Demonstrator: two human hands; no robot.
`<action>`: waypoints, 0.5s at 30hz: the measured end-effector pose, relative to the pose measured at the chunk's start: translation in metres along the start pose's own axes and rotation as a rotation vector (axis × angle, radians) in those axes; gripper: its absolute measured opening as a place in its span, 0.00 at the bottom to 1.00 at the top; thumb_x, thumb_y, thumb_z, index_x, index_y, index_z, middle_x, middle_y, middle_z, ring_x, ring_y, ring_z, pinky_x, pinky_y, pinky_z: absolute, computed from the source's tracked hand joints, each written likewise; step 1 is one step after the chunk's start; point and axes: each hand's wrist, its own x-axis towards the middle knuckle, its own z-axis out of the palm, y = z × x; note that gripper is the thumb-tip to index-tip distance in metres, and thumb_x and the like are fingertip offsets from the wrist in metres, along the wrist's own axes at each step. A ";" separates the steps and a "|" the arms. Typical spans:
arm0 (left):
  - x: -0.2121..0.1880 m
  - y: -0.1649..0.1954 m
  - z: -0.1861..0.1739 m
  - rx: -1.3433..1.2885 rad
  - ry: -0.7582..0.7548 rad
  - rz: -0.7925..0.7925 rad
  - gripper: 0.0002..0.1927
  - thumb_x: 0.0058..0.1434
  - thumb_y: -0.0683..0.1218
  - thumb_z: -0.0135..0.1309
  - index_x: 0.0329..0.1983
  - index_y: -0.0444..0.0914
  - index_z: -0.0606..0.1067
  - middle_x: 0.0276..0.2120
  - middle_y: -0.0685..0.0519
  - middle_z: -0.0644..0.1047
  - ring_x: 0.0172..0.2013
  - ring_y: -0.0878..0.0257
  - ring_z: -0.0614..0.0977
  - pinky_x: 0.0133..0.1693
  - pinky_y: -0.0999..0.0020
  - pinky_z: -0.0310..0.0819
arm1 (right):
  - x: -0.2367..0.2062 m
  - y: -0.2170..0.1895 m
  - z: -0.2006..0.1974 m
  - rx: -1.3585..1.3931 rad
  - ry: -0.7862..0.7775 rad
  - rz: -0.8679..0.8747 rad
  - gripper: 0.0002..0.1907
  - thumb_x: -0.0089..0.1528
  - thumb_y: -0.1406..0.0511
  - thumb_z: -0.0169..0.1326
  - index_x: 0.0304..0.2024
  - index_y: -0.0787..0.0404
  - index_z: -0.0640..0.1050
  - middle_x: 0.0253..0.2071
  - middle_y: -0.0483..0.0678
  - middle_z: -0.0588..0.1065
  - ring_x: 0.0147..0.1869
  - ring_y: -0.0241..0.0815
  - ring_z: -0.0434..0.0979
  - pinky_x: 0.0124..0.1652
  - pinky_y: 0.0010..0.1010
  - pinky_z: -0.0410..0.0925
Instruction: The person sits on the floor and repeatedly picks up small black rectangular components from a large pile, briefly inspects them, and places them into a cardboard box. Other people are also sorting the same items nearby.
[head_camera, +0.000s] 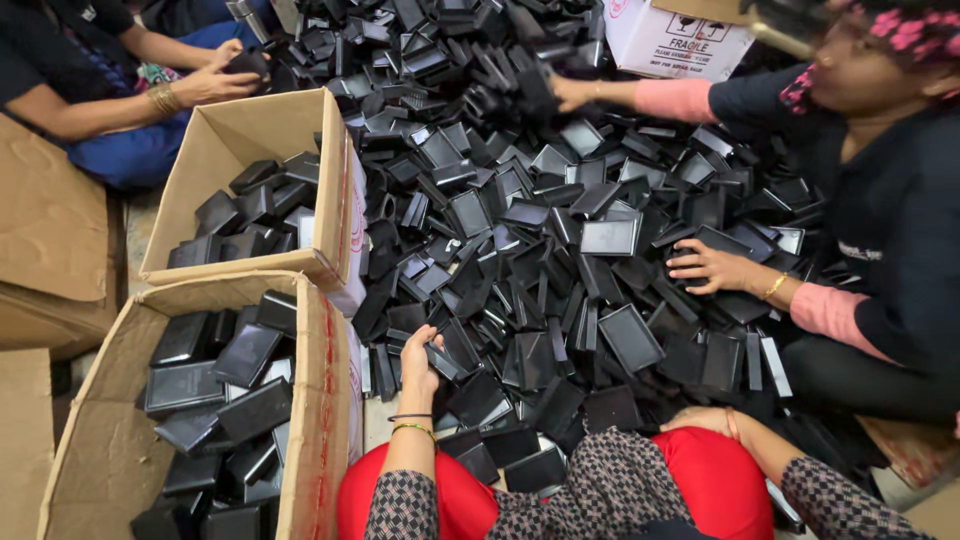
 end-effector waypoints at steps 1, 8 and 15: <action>0.002 -0.001 0.000 0.015 -0.004 0.008 0.16 0.59 0.41 0.58 0.51 0.34 0.76 0.35 0.50 0.80 0.31 0.59 0.82 0.33 0.65 0.74 | 0.004 -0.001 -0.001 -0.009 -0.014 0.003 0.28 0.54 0.57 0.69 0.54 0.60 0.80 0.51 0.52 0.81 0.52 0.44 0.80 0.50 0.32 0.73; 0.012 -0.001 -0.001 -0.012 -0.001 -0.025 0.19 0.57 0.38 0.58 0.53 0.35 0.76 0.35 0.50 0.80 0.32 0.59 0.82 0.34 0.66 0.75 | 0.036 -0.025 0.023 -0.061 0.070 0.043 0.30 0.49 0.57 0.72 0.52 0.57 0.81 0.48 0.49 0.82 0.48 0.46 0.80 0.46 0.34 0.75; 0.009 0.007 0.002 -0.036 -0.002 -0.034 0.19 0.56 0.39 0.59 0.53 0.35 0.76 0.36 0.49 0.80 0.33 0.58 0.82 0.33 0.65 0.75 | 0.040 -0.042 0.061 -0.280 0.108 -0.143 0.30 0.51 0.55 0.69 0.54 0.53 0.77 0.55 0.48 0.79 0.58 0.46 0.77 0.54 0.38 0.73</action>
